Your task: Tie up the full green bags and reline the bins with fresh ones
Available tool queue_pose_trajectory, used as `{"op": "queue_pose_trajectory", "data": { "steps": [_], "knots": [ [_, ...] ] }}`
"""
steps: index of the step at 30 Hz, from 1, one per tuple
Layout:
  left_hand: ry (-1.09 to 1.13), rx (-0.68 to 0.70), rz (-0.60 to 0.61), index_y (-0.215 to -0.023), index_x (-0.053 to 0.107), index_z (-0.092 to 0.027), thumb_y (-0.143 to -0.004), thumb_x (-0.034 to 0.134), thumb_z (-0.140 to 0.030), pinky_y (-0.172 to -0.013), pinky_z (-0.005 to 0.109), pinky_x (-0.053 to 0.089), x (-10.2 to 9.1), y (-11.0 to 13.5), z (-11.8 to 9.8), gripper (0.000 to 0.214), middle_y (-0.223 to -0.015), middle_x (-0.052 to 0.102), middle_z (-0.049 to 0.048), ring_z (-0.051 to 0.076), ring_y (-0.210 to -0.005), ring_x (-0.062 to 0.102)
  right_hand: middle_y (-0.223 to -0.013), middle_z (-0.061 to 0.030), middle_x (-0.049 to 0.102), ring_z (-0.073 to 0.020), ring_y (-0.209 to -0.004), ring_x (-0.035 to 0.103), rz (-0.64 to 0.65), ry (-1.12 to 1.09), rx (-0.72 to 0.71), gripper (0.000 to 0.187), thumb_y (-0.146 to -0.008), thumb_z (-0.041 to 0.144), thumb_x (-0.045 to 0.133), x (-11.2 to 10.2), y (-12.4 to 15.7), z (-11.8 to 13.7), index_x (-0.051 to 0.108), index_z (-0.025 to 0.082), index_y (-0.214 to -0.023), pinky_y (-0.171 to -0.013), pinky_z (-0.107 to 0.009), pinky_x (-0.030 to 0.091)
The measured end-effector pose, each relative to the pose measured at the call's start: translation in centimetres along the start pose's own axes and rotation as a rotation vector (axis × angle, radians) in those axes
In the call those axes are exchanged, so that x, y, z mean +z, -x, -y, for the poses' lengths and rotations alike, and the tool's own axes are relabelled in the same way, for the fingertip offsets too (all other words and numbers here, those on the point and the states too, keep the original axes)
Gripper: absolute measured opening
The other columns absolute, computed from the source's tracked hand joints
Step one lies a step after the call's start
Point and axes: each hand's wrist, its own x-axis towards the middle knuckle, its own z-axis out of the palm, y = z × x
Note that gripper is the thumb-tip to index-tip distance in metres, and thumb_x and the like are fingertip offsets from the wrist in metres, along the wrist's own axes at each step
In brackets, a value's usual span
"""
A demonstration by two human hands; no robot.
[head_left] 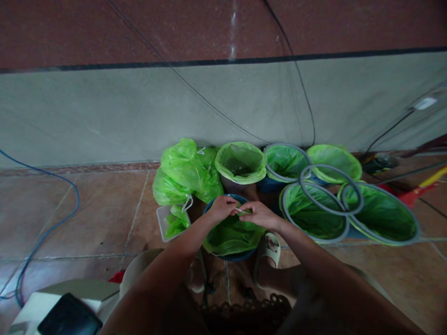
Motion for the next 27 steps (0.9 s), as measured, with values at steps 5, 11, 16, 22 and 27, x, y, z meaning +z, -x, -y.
{"op": "queue_pose_trajectory", "data": {
  "steps": [5,11,16,22,27],
  "knots": [
    [0.081,-0.08,-0.023,-0.074,0.071,-0.012,-0.065,0.066,-0.009,-0.056,0.022,0.045,0.1,-0.4,1.0,0.01,-0.054,0.06,-0.003,0.009,-0.05,0.054,-0.082,-0.0047,0.071,-0.0174,-0.073,0.062,-0.113,-0.266,0.049,0.04,-0.072,0.042,0.07,-0.2,0.1,0.1,0.074,0.014,-0.1,-0.069,-0.03,0.046],
    [0.011,-0.058,-0.112,-0.071,0.065,-0.015,-0.074,0.067,-0.017,-0.059,0.024,0.047,0.9,-0.2,1.1,0.004,-0.053,0.058,-0.0037,0.01,-0.051,0.057,-0.083,-0.0045,0.072,-0.016,-0.072,0.063,-0.089,-0.375,0.031,0.042,-0.074,0.044,0.07,0.1,0.3,0.8,0.071,0.017,-0.106,-0.068,-0.029,0.048],
    [0.238,-0.193,-0.133,-0.086,0.06,-0.015,-0.073,0.067,-0.009,-0.056,0.023,0.047,1.5,0.0,0.4,0.016,-0.058,0.06,-0.0047,0.011,-0.054,0.06,-0.091,-0.005,0.072,-0.0164,-0.074,0.067,-0.036,-0.47,0.076,0.044,-0.072,0.047,0.073,0.8,0.2,0.7,0.069,0.019,-0.105,-0.071,-0.03,0.051],
    [0.267,-0.21,-0.063,-0.102,0.059,-0.012,-0.073,0.073,-0.015,-0.054,0.021,0.044,1.3,0.3,-0.1,0.032,-0.061,0.064,-0.0019,0.012,-0.056,0.061,-0.09,-0.0054,0.072,-0.0183,-0.082,0.065,-0.084,-0.361,0.063,0.048,-0.075,0.042,0.073,0.2,0.0,-0.2,0.065,0.017,-0.114,-0.077,-0.033,0.05],
    [0.251,-0.209,-0.055,-0.112,0.058,-0.011,-0.075,0.069,-0.016,-0.056,0.022,0.046,-0.1,0.1,-0.2,0.039,-0.072,0.067,0.0007,0.012,-0.059,0.062,-0.101,-0.0068,0.07,-0.0194,-0.09,0.065,-0.103,-0.172,0.059,0.049,-0.083,0.039,0.063,-0.7,-0.2,-0.9,0.057,0.017,-0.127,-0.082,-0.034,0.051]
  ]
}}
